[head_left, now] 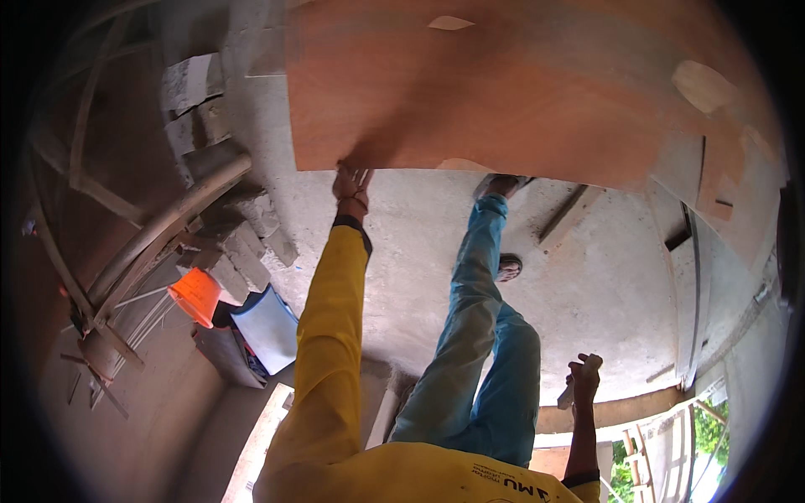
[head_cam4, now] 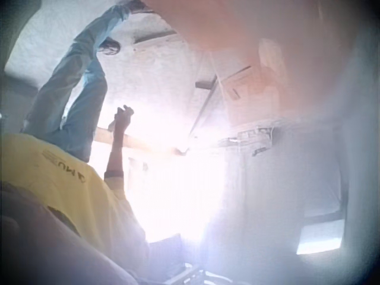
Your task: The person uses a chisel and hammer to split a small wooden block, then moves to a large plywood sheet on the floor. They use an angle grinder to cut a rectangular shape out of the plywood, then inspect the cut piece.
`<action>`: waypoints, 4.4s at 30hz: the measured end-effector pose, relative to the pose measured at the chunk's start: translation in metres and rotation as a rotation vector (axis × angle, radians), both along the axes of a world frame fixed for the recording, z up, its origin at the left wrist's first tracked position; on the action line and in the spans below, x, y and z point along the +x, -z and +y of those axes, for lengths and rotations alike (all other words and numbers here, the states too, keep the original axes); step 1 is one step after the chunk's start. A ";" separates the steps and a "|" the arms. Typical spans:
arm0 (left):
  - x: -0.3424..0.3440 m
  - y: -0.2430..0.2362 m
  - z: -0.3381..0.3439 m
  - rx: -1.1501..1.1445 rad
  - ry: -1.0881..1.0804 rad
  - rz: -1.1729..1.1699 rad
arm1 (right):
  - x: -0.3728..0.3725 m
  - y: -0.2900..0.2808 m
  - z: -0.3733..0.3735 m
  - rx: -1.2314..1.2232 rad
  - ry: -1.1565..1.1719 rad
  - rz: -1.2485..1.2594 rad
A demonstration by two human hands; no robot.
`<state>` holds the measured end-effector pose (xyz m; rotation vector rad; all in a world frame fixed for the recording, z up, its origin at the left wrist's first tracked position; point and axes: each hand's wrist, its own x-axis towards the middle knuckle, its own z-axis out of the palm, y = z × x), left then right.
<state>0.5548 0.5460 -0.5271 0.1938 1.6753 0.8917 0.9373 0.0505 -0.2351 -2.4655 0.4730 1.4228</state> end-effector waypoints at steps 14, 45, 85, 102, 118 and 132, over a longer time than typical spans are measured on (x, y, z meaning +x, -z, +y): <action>0.080 -0.008 -0.019 -0.729 0.613 0.342 | 0.078 -0.016 0.088 0.200 0.221 -0.037; 0.430 -0.049 -0.185 -0.249 0.241 -0.075 | 0.579 0.295 -0.016 1.002 1.177 -0.089; 0.669 -0.097 -0.472 0.542 2.208 0.395 | 0.381 0.247 -0.207 0.509 1.113 0.170; 0.672 -0.209 -0.731 0.272 1.936 0.517 | 0.534 0.072 -0.674 0.554 1.293 -0.107; 0.809 -0.217 -0.854 0.111 1.503 0.235 | 0.669 0.014 -0.538 0.516 0.345 0.172; 0.875 -0.165 -0.846 -0.041 1.130 0.057 | 0.668 0.007 -0.464 0.438 -0.104 0.047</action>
